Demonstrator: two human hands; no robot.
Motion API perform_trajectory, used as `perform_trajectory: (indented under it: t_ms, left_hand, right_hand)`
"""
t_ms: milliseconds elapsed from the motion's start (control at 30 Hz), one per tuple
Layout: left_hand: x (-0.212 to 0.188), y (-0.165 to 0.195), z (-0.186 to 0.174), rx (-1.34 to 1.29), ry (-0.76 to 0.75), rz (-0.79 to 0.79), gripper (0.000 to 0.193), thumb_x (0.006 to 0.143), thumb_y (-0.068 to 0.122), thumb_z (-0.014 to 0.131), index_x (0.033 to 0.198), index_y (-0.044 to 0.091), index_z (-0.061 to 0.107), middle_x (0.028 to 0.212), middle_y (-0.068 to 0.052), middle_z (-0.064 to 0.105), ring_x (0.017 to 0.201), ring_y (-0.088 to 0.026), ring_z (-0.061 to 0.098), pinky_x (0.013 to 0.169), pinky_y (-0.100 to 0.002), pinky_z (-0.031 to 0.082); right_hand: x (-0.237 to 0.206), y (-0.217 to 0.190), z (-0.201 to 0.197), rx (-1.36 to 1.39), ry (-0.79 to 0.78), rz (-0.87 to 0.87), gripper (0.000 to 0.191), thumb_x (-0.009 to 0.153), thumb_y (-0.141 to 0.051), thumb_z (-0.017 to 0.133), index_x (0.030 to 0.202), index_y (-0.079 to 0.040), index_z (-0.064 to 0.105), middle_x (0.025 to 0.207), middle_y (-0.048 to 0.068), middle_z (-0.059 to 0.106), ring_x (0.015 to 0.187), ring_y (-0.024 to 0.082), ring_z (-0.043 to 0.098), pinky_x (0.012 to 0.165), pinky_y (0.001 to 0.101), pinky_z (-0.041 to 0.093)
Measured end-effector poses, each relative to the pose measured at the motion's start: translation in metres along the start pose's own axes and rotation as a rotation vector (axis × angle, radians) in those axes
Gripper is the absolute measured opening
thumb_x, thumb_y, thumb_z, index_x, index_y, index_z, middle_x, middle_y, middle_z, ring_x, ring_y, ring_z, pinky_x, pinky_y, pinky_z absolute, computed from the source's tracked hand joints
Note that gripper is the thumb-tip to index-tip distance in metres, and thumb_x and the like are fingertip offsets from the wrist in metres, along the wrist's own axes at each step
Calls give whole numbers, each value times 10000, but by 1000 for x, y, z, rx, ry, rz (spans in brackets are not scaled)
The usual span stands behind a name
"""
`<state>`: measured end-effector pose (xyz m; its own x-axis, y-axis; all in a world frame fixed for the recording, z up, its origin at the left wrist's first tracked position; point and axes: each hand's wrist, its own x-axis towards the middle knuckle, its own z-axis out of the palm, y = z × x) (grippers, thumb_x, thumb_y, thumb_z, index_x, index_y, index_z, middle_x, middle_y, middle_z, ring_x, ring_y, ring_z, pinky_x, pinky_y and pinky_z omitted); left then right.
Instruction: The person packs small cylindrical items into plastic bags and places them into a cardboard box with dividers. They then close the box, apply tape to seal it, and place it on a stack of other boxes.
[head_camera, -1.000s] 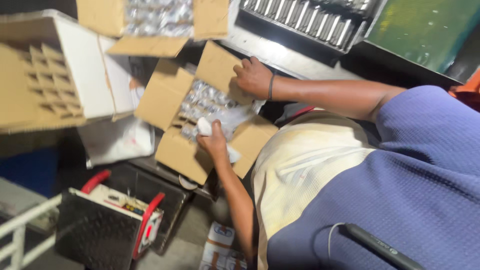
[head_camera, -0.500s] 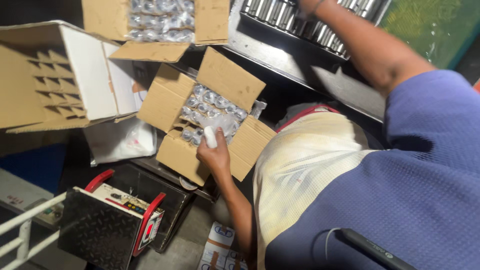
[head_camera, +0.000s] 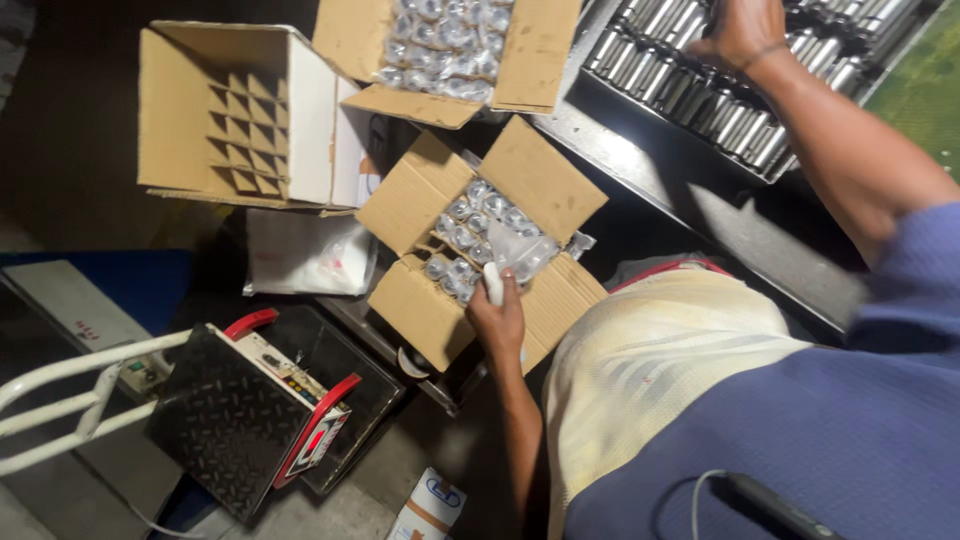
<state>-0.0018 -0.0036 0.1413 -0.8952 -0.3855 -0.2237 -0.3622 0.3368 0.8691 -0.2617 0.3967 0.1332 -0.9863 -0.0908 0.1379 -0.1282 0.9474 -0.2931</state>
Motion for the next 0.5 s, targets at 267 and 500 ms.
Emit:
perform_trajectory:
  t_ms: [267, 500]
  left_hand:
    - [2, -12, 15, 14, 154, -26, 359, 955, 354, 697, 968, -1, 744, 845, -153, 764, 756, -246, 727, 691, -416, 560]
    - [-4, -59, 24, -546, -111, 77, 305, 1028, 308, 672, 937, 17, 672, 743, -104, 697, 609, -149, 617, 569, -314, 475]
  right_hand:
    - [-132, -169, 34, 1513, -579, 259, 135, 893, -36, 646, 1016, 18, 654, 895, 185, 715, 764, 263, 718, 639, 320, 589]
    - [-151, -223, 100, 1433, -707, -218, 366, 969, -85, 641, 1322, 3, 600, 1327, 139, 643, 1231, 210, 648, 1059, 369, 560]
